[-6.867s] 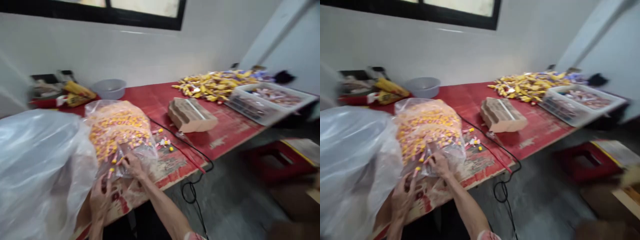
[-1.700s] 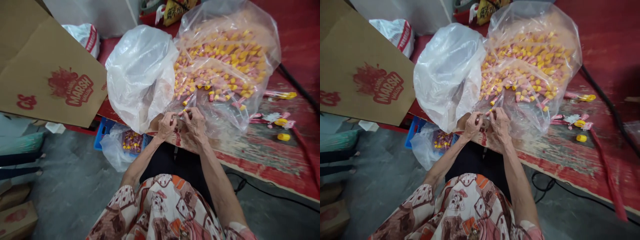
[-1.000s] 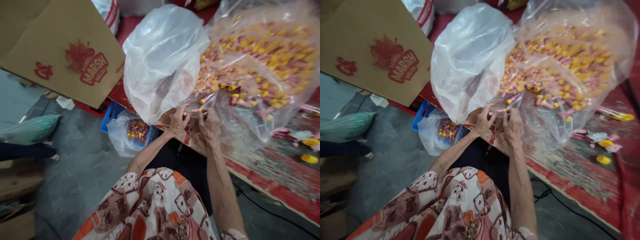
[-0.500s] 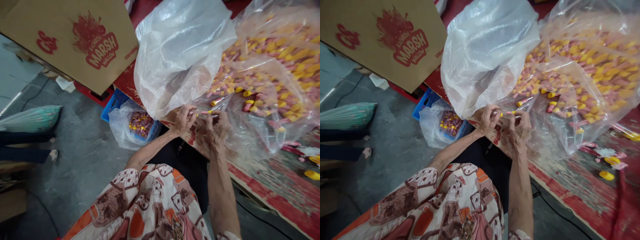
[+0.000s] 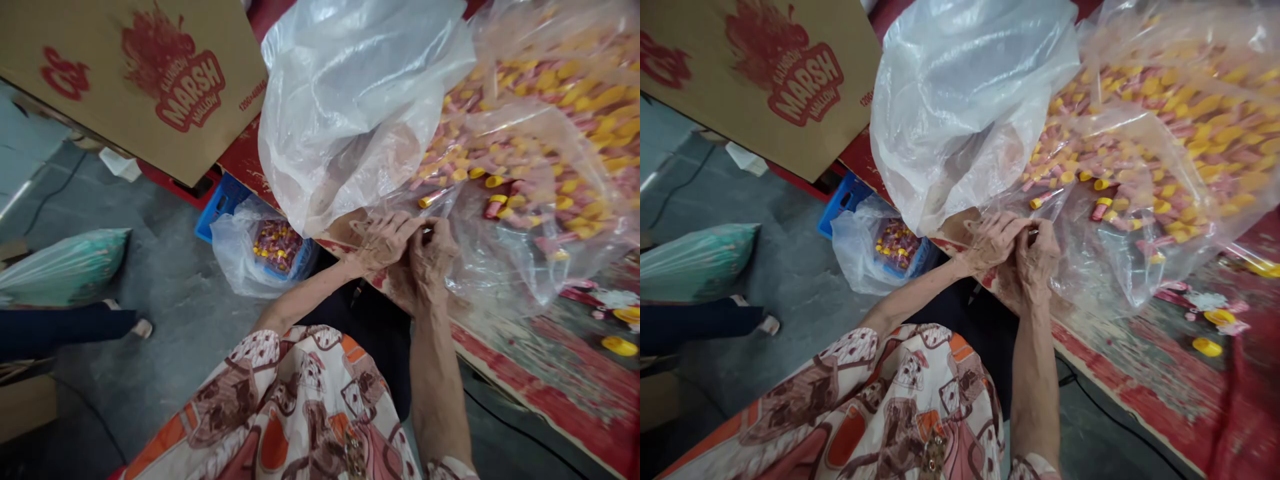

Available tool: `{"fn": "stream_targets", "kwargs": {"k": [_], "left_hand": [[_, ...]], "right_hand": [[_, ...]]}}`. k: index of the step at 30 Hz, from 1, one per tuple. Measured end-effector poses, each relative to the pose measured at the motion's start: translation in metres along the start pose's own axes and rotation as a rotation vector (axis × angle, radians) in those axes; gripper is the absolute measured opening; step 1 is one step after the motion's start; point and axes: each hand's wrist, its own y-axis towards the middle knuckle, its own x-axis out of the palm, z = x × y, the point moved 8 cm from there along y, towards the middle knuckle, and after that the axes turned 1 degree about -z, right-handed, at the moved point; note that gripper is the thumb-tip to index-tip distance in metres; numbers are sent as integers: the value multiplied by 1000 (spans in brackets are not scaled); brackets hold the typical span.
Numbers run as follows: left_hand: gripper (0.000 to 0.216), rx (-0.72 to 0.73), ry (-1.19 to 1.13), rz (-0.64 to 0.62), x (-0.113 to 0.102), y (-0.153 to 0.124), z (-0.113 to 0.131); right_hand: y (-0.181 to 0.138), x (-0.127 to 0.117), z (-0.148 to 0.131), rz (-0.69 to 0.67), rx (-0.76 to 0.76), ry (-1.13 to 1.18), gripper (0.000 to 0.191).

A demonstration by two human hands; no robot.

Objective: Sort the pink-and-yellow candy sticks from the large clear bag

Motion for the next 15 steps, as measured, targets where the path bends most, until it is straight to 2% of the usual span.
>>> {"fn": "stream_targets", "kwargs": {"k": [3,5,9,15], "left_hand": [[39,-8,-14,-34,8,2,-8],[40,6,-29,-14,8,1,-11],[36,33,-55,40,5,-3,-13],[35,-5,-125,3,10,6,-8]], "right_hand": [[0,-2,-3,1,20,-7,25],[0,-4,-4,38,12,-12,24],[-1,-7,4,127,16,-9,30],[1,-8,14,155,45,-9,35]]}}
